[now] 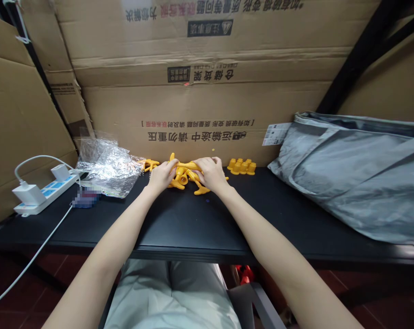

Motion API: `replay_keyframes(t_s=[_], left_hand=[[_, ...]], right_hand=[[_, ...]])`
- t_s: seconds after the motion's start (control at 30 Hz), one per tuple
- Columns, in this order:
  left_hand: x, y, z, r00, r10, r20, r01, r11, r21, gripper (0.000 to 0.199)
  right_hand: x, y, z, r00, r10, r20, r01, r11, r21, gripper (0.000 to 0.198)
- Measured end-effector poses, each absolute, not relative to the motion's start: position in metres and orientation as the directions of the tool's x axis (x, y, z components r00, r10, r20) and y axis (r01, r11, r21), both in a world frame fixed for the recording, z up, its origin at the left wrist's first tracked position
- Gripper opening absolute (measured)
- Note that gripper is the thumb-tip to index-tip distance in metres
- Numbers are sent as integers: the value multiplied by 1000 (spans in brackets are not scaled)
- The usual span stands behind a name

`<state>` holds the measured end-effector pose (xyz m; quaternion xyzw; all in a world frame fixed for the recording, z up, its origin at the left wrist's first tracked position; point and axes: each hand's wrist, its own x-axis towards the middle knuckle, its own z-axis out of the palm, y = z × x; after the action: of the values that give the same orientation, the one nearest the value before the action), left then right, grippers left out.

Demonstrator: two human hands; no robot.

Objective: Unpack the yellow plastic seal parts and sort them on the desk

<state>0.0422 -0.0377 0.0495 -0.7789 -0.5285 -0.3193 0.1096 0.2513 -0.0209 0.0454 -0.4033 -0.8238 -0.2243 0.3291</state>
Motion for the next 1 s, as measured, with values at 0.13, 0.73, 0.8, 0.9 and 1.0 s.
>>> replay_keyframes(t_s=[0.13,0.73,0.8,0.9,1.0], left_hand=[[43,-34,46,248,743,621,860,-465,213,32],[41,-35,47,232,767,597,891,-415,186,33],[42,-35,47,233,766,599,888,-418,189,33],[42,-35,47,238,764,600,882,-429,196,33],[43,-36,47,230,763,604,883,-425,201,33]], right_hand=[[250,-21,46,-435,505,745,847,511,148,22],[248,-17,36,-481,478,735,806,571,157,23],[248,-16,36,-476,471,742,805,573,152,22],[248,-15,35,-463,469,752,805,577,136,22],[248,-16,34,-454,477,752,801,589,109,25]])
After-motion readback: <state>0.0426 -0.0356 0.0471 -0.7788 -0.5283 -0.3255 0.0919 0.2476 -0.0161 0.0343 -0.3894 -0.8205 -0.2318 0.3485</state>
